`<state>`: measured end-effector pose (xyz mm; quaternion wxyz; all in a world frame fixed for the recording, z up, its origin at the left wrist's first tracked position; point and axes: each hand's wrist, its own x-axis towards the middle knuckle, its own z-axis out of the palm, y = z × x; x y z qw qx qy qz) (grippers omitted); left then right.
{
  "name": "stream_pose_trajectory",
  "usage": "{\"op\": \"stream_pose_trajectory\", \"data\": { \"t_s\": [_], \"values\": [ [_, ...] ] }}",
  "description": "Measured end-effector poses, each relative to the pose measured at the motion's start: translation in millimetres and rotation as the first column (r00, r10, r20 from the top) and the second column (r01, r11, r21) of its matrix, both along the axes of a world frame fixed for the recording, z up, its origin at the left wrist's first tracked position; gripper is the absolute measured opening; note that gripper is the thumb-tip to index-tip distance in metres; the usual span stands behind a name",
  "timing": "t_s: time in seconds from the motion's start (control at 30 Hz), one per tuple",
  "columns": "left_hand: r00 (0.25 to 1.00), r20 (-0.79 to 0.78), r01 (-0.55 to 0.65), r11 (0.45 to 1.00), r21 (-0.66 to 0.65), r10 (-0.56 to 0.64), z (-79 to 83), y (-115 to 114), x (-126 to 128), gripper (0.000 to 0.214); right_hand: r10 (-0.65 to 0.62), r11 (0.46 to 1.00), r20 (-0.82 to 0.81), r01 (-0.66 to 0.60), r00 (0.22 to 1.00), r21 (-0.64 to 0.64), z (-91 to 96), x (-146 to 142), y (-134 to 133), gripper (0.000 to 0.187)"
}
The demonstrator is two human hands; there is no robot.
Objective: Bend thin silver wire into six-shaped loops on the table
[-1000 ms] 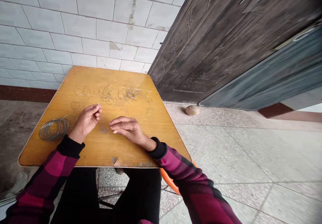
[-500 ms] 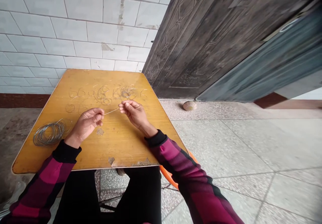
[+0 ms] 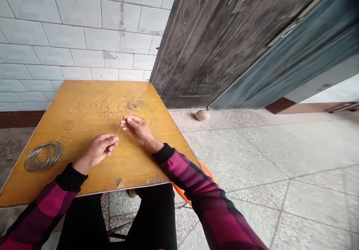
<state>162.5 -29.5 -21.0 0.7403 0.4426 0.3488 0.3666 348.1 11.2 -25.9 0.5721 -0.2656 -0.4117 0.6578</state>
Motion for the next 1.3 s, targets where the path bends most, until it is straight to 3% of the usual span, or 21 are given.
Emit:
{"op": "stream_pose_trajectory", "data": {
  "t_s": [0.17,0.3,0.4,0.5,0.57,0.67,0.8,0.9,1.07,1.3],
  "values": [
    [1.000,-0.017,-0.011,1.000,-0.012,0.011,-0.4,-1,2,0.026,0.038,0.994,-0.083,-0.045,0.996,-0.095,5.0,15,11,0.011],
    [0.967,0.115,-0.227,0.974,-0.014,0.227,3.7,5,-3,0.025,0.015,0.987,-0.072,-0.026,0.997,-0.157,3.8,19,14,0.014],
    [0.900,0.220,-0.381,0.924,-0.017,0.375,6.3,12,-10,0.024,0.148,0.974,0.031,-0.140,0.988,-0.180,-5.7,9,6,0.022],
    [0.869,0.232,-0.448,0.894,-0.008,0.438,6.2,16,-15,0.023,0.267,0.955,0.098,-0.249,0.959,-0.161,-15.4,-8,-8,0.036],
    [0.868,0.209,-0.464,0.886,0.020,0.450,5.9,16,-15,0.023,0.227,0.970,0.107,-0.214,0.968,-0.119,-18.2,-19,-18,0.034],
    [0.881,0.168,-0.459,0.885,0.082,0.441,6.8,13,-13,0.025,0.116,0.991,0.103,-0.109,0.988,-0.079,-17.0,-27,-27,0.026],
    [0.917,0.094,-0.398,0.904,0.157,0.388,8.1,10,-10,0.026,0.056,0.996,0.096,-0.048,0.994,-0.079,-14.3,-26,-27,0.028],
    [0.929,-0.043,-0.341,0.897,0.280,0.367,5.1,9,-9,0.023,0.030,1.000,0.215,-0.029,0.976,-0.006,-17.6,-23,-25,0.031],
    [0.891,-0.191,-0.272,0.821,0.503,0.412,-2.5,10,-9,0.020,-0.031,0.985,0.470,-0.054,0.882,0.167,-25.9,-22,-24,0.036],
    [0.825,-0.285,-0.207,0.731,0.650,0.488,-4.0,8,-7,0.023,-0.213,0.905,0.703,-0.134,0.678,0.403,-20.1,-18,-28,0.025]
  ]
}}
